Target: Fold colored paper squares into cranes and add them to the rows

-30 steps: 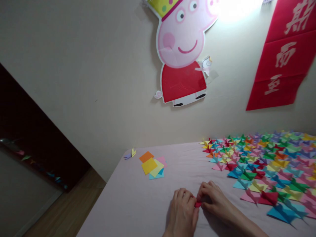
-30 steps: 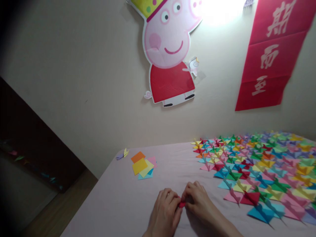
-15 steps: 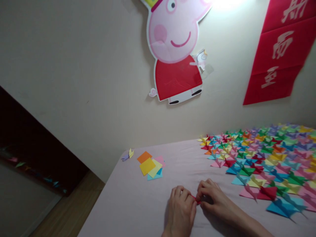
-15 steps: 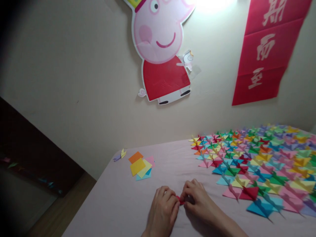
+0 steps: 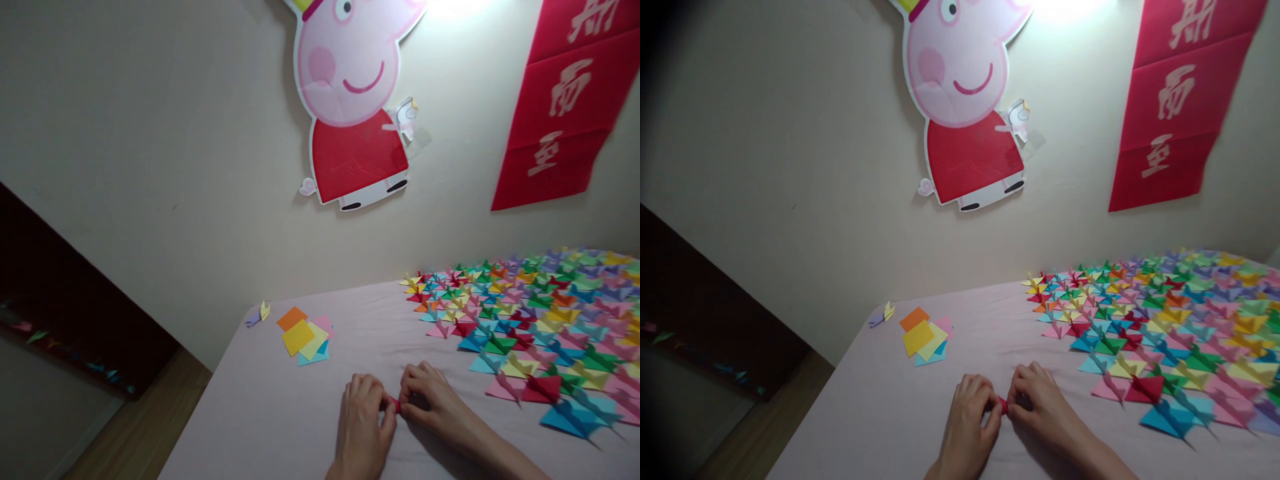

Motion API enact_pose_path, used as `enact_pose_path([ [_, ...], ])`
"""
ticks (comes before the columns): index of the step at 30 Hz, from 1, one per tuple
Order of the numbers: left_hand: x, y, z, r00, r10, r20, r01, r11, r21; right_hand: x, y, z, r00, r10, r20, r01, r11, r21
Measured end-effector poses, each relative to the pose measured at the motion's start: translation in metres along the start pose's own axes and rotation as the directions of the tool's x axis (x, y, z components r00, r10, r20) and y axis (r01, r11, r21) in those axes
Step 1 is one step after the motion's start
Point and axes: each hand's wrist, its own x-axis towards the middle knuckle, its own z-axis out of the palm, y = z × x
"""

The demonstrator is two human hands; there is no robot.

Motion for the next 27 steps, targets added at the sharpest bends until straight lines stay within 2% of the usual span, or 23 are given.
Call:
enact_pose_path([
  [6,-0.0036,0.0051,-0.0034,1.000,0.005,0.000,-0.005,1.000,-0.007,0.0000,-0.0041,0.0005,1.000,0.012,-0.019,-0.013,0.998,-0.059],
  [20,-0.0006,0.0065,0.0041,0.997,-0.074,0.009,0.073,0.993,0.095,-0.0001,-0.0057,0.0007,1.000,0.006,-0.026,-0.008,0.997,-0.077],
  [27,0.0019,0.0094,0.0062,0.996,-0.091,0.006,0.090,0.988,0.128,-0.0008,0.0008,0.0002,1.000,0.011,-0.025,-0.012,1.000,-0.027],
])
